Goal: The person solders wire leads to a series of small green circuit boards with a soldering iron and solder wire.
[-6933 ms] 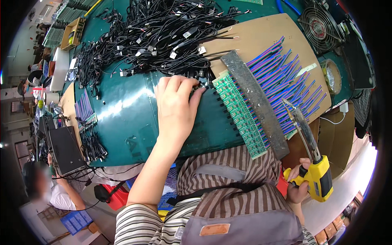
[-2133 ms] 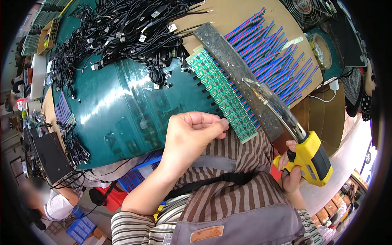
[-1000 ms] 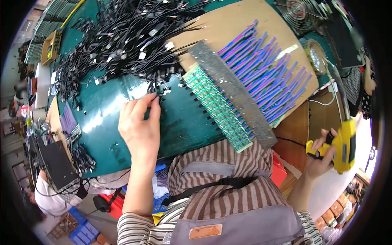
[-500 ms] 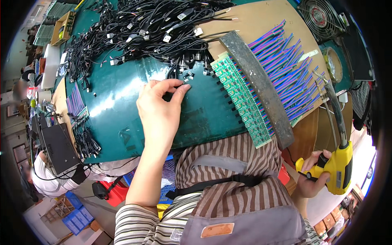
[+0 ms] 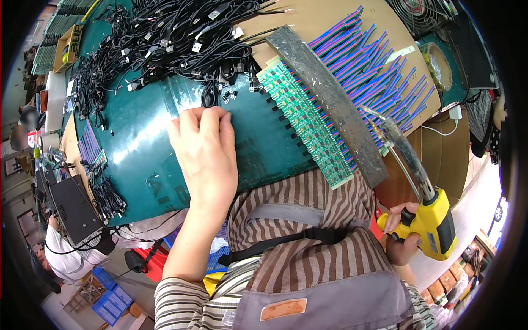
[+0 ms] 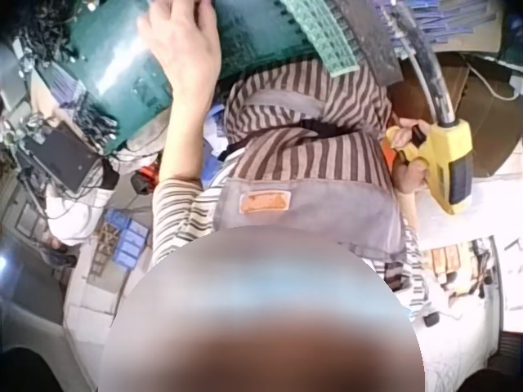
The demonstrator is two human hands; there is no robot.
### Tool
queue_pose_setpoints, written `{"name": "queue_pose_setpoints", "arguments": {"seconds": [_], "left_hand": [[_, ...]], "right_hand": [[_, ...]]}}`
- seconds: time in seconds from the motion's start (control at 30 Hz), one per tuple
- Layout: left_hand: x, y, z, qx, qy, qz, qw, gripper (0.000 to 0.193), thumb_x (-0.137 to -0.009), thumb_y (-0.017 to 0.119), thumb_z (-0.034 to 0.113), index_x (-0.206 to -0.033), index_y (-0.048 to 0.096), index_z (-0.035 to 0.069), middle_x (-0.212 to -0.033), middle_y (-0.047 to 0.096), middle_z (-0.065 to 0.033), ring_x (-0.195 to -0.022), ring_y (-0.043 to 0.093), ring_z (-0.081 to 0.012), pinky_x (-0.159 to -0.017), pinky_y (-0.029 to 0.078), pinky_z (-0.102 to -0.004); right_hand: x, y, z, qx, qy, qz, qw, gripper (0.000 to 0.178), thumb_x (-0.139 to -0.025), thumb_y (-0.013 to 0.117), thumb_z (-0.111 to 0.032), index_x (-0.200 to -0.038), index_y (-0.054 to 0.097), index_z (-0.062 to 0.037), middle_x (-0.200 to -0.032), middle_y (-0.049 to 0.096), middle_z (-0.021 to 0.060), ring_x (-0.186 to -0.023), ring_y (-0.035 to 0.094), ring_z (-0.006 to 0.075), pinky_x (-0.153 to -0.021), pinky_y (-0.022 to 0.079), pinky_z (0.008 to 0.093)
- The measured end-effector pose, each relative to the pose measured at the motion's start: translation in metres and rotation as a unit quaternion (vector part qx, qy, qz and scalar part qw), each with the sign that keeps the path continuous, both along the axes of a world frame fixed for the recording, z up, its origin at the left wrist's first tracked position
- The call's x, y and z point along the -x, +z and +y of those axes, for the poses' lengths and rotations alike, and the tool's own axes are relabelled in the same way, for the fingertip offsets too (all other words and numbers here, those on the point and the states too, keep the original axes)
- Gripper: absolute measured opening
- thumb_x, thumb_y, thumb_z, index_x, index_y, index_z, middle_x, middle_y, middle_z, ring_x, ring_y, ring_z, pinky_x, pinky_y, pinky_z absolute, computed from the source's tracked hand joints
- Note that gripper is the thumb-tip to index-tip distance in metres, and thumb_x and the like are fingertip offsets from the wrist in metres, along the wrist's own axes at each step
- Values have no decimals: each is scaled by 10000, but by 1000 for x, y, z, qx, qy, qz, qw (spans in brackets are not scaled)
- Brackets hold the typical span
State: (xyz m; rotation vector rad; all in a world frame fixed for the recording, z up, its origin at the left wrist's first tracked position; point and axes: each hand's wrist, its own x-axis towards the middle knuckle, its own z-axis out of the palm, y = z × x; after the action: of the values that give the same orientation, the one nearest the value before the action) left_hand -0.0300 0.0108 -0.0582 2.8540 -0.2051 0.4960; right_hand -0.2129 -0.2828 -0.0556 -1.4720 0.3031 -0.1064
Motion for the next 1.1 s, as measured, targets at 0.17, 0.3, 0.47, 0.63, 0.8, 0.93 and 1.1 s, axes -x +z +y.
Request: {"name": "queue_pose_setpoints", "arguments": {"seconds": [0.17, 0.3, 0.47, 0.63, 0.8, 0.93, 1.1], "left_hand": [[27, -1, -17, 180, -39, 87, 979, 84, -840, 738, 44, -903, 689, 17, -818, 672, -108, -734, 651, -201, -686, 528, -307], [33, -4, -30, 202, -40, 78, 975, 116, -842, 711, -8, -957, 697, 9, -808, 670, -110, -716, 657, -213, -721, 520, -289], [42, 7, -34, 425, 11, 151, 893, 99, -851, 701, -6, -949, 701, 0, -829, 708, -97, -763, 674, -231, -752, 553, -367], [45, 13, -54, 343, -227, 77, 908, 174, -784, 730, -65, -943, 724, 5, -832, 721, -78, -754, 680, -196, -1045, 457, -517], [51, -3, -67, 211, -266, 3, 941, 282, -651, 785, 77, -929, 766, 115, -1022, 723, -64, -900, 657, -220, -1044, 438, -503], [63, -6, -64, 134, -197, -61, 969, 293, -603, 805, 98, -891, 767, 135, -848, 668, 13, -758, 616, -171, -755, 406, -336], [67, -6, -65, 232, -124, -3, 965, 227, -680, 823, 43, -885, 743, 95, -801, 683, -9, -689, 619, -158, -716, 405, -301]], "right_hand": [[1, -4, 2, 1, 24, -14, 1000, 677, -931, 565, -588, -1252, 445, -4, -1050, 583, 180, -671, 514, 121, -593, 430, 261], [-4, -2, 2, -5, 35, -14, 999, 670, -939, 560, -578, -1254, 447, 3, -1055, 585, 185, -668, 511, 120, -606, 426, 259], [-1, -7, -1, 2, 40, -31, 999, 653, -951, 549, -563, -1251, 451, 9, -1064, 591, 190, -673, 512, 117, -623, 425, 263], [-1, -10, -5, 20, 68, -19, 997, 657, -958, 537, -562, -1266, 439, 10, -1070, 587, 191, -680, 512, 118, -630, 427, 263], [-1, -12, -2, 16, 57, -39, 997, 644, -974, 511, -550, -1279, 427, 11, -1082, 579, 199, -683, 510, 122, -636, 430, 264], [-4, -10, -2, 8, 62, -40, 997, 640, -978, 500, -550, -1281, 426, 10, -1089, 572, 201, -683, 508, 123, -637, 430, 264], [7, -14, -12, 39, 81, -28, 996, 657, -965, 513, -569, -1274, 443, 7, -1098, 566, 195, -690, 508, 122, -634, 430, 263]]}}
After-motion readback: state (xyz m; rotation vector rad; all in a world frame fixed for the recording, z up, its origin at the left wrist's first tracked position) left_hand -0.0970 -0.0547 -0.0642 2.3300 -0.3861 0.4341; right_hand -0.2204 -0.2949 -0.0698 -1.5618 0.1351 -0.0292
